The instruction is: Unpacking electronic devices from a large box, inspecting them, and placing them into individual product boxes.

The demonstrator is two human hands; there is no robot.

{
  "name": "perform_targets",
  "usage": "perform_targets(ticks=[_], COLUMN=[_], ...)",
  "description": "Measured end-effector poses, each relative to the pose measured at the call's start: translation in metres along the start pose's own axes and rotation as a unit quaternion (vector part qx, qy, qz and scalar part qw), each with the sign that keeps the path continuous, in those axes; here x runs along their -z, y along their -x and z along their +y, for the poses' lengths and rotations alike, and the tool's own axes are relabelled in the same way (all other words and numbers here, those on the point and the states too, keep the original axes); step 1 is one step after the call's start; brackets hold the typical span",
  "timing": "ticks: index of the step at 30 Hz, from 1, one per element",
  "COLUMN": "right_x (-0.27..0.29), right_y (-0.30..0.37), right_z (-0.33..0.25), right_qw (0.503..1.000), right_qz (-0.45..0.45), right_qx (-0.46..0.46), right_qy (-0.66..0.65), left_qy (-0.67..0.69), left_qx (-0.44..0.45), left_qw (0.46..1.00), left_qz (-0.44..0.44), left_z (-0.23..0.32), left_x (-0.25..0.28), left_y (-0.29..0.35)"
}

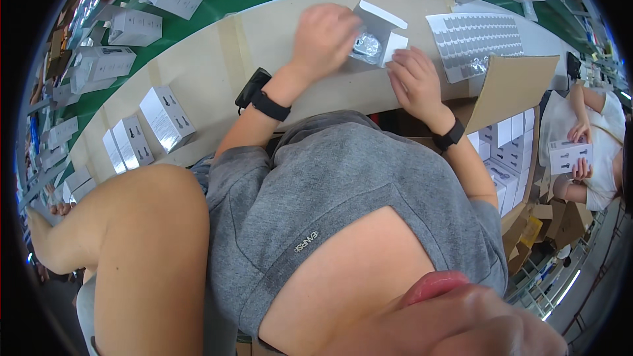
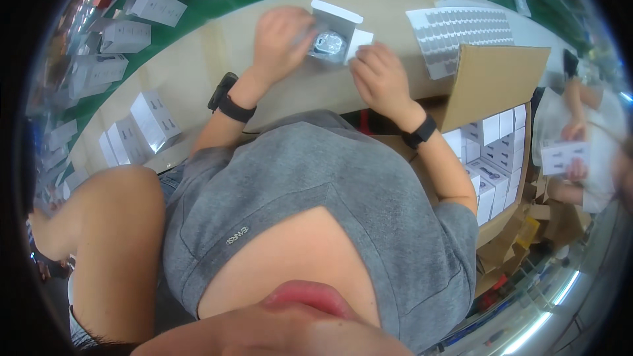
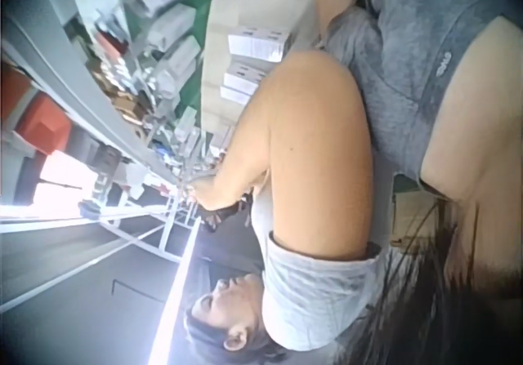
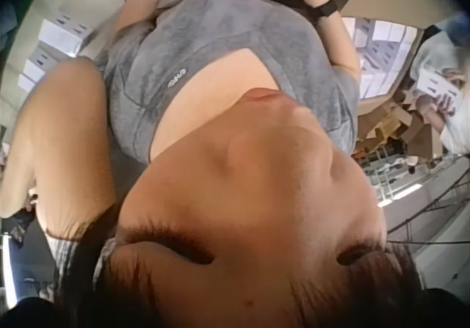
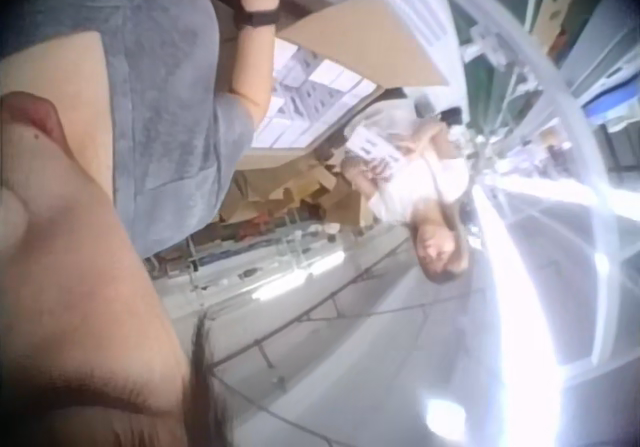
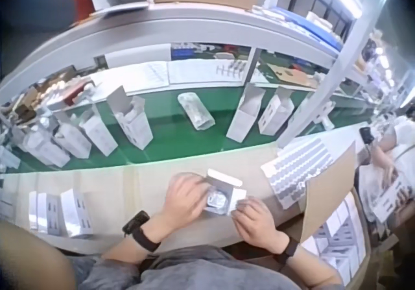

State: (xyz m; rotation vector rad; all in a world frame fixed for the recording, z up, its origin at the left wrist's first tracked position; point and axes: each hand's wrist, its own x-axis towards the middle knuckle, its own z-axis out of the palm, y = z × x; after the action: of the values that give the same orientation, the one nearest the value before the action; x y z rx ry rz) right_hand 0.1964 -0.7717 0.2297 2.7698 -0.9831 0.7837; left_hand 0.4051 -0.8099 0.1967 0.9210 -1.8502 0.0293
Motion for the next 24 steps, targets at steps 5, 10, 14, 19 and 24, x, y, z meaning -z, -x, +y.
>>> perform_targets(ticks=[5,10,14,19,24], right_x=[-0.013,-0.018,-0.017,-0.02,-0.03], right_y=[-0.026,-0.043,-0.043,-0.037,-0.039], right_z=[0.008,0.009,0.005,0.009,0.019], right_qw=[0.997,0.984,0.972,0.979,0.924], right_qz=[-0.059,-0.157,-0.215,-0.195,-0.162], right_qx=[-0.035,-0.055,-0.079,-0.055,-0.22], right_qy=[0.025,0.069,0.047,-0.017,-0.266], left_qy=[-0.032,-0.076,-0.104,-0.133,-0.09], left_qx=[-0.081,-0.052,-0.058,-0.043,-0.025], left_qw=[0.99,0.982,0.968,0.952,0.941], left_qz=[-0.113,-0.165,-0.219,-0.271,-0.326], left_z=[0.014,0.004,0.006,0.014,0.008], left_x=[-0.004,0.009,0.017,0.021,0.017], left_y=[0.006,0.011,0.01,0.003,-0.003])
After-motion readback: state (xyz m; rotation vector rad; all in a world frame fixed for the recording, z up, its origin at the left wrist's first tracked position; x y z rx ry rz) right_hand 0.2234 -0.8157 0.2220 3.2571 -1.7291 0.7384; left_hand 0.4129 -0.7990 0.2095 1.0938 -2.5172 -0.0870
